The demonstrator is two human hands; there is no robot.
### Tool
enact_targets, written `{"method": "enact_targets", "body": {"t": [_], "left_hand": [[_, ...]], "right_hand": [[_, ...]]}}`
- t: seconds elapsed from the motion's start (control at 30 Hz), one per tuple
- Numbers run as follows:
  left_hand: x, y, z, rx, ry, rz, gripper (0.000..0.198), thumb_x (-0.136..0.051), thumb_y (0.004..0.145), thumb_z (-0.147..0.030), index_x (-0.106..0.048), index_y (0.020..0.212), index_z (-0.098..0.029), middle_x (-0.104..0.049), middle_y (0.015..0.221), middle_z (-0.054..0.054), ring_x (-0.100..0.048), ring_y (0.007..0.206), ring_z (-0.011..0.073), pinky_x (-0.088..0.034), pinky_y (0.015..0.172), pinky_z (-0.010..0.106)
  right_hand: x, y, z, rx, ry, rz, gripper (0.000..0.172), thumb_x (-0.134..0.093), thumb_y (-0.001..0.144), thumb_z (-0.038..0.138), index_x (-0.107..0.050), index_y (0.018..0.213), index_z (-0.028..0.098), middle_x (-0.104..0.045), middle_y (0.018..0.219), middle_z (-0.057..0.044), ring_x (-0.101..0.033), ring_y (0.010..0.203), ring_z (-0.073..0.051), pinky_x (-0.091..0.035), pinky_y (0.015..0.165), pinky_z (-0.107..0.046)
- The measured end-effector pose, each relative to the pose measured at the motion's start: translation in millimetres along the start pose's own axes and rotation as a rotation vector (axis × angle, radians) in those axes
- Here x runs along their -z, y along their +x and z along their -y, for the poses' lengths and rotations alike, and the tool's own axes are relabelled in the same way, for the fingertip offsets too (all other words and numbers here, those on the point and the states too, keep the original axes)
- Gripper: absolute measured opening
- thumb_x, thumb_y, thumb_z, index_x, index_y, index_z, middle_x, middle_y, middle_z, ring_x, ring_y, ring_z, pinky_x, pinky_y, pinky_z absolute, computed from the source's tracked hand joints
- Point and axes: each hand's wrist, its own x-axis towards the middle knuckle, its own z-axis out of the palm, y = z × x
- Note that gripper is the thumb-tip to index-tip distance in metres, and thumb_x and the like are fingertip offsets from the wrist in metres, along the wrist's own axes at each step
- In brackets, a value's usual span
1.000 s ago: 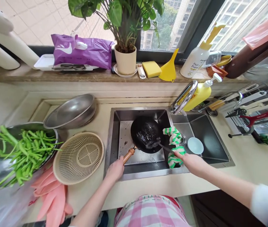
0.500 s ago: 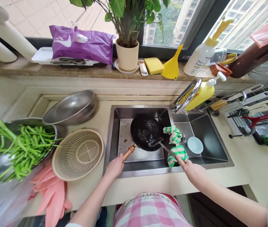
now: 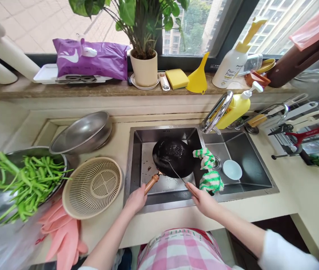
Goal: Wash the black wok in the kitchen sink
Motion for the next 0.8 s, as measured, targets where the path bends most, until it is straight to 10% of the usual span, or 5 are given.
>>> {"method": "enact_targets", "body": {"t": [0.13, 0.37, 0.63, 0.8], "left_hand": [[-0.3, 2, 1, -0.021, 0.009, 0.005, 0.032, -0.043, 0.086, -0.023, -0.044, 0.117, -0.02, -0.07, 0.101, 0.011, -0.069, 0.092, 0.026, -0.044, 0.066, 0.03], [3.0, 0, -1, 0.004, 0.01, -0.022, 0.032, -0.043, 0.085, -0.023, -0.044, 0.117, -0.021, -0.07, 0.099, 0.011, -0.069, 0.092, 0.0285, -0.042, 0.065, 0.031], [5.3, 0, 3, -0.032, -0.022, -0.012, 0.032, -0.043, 0.085, -0.022, -0.046, 0.116, -0.02, -0.07, 0.098, 0.012, -0.068, 0.092, 0.029, -0.042, 0.065, 0.031], [6.5, -1, 1, -0.021, -0.003, -0.017, 0.033, -0.043, 0.084, -0.022, -0.046, 0.117, -0.02, -0.07, 0.097, 0.011, -0.068, 0.091, 0.0286, -0.041, 0.065, 0.03]], "right_hand": [[26, -24, -30, -0.255, -0.4, 0.088, 0.07, -0.038, 0.083, -0.001, -0.032, 0.149, 0.022, -0.068, 0.098, -0.019, -0.071, 0.083, -0.03, -0.055, 0.072, -0.042], [27, 61, 15, -0.282, -0.377, 0.075, 0.073, -0.034, 0.084, -0.004, -0.015, 0.152, 0.013, -0.064, 0.108, -0.02, -0.069, 0.094, -0.024, -0.052, 0.074, -0.031], [22, -33, -24, -0.219, -0.493, 0.184, 0.077, -0.034, 0.08, -0.007, -0.026, 0.151, 0.022, -0.065, 0.098, -0.017, -0.071, 0.083, -0.028, -0.051, 0.066, -0.033], [25, 33, 3, -0.301, -0.296, 0.121, 0.072, -0.034, 0.083, -0.005, -0.019, 0.152, 0.011, -0.065, 0.109, -0.022, -0.068, 0.095, -0.027, -0.05, 0.074, -0.033]]}}
